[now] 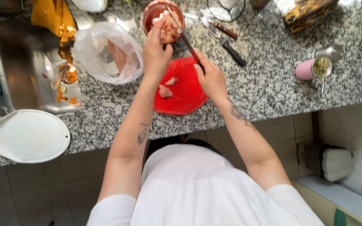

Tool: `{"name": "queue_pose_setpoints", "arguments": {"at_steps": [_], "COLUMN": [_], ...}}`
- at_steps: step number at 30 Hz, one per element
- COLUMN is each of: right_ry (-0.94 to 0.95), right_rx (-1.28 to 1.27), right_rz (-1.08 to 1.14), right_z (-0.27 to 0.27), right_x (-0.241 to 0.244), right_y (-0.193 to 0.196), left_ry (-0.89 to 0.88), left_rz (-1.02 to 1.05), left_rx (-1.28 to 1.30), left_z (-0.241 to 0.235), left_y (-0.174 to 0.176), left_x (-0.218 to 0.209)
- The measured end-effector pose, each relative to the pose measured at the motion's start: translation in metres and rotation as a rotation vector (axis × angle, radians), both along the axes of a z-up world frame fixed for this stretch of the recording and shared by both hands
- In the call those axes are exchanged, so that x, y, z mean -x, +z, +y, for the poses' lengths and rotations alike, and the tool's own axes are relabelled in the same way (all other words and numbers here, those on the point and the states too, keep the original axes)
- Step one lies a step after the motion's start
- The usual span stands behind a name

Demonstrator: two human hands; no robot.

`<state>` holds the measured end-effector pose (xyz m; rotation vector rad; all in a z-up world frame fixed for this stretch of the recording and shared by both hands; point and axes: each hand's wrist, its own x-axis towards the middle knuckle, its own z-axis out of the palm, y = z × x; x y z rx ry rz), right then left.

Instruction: The person cuts raw chicken pieces on a red cutting board using a knife and places them into a bowl. The person briefly pauses to pet a black cat that walks into the frame before resuming the cutting task.

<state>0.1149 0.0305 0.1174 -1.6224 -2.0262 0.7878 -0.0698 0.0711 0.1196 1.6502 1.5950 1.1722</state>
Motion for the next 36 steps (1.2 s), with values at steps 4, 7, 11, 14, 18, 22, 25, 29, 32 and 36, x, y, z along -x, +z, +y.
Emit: {"name": "queue_pose_setpoints", "arguments": {"at_steps": [4,7,11,14,18,22,25,29,32,36], "right_ry": [0.049,0.086,0.011,-0.039,-0.075,0.002,0.094,0.149,0.183,0.218], "right_rx": [-0.133,-0.33,-0.29,-0.208,0.045,0.067,0.002,-0.064,-0.081,-0.082], "right_rz": [-0.388,-0.538,-0.48,-0.428,-0.178,-0.198,-0.258,-0.31,-0.348,-0.324], "right_z": [0.028,0.013,-0.032,-0.064,-0.104,-0.127,-0.134,-0.134,-0.133,-0.121], "right_x": [0.002,-0.012,-0.045,-0.065,-0.062,-0.037,-0.027,-0.021,-0.018,-0.004], "right_y": [-0.045,-0.056,-0.04,-0.03,-0.021,-0.017,-0.027,-0.033,-0.032,-0.04], "left_ry": [0.074,0.039,-0.017,-0.03,0.053,0.105,0.128,0.144,0.153,0.161], "left_rz": [0.057,0.114,0.42,0.542,0.564,0.607,0.659,0.683,0.654,0.636], "left_rx": [0.134,0.087,0.048,0.104,0.083,0.043,0.011,0.029,0.038,0.035], "left_z": [-0.014,-0.032,-0.056,-0.068,-0.078,-0.079,-0.082,-0.082,-0.084,-0.084], "left_y": [0.005,-0.035,-0.093,-0.103,-0.112,-0.114,-0.12,-0.13,-0.127,-0.136], "left_x": [0.018,0.024,0.015,0.003,-0.006,-0.007,-0.008,-0.008,-0.009,-0.01]}}
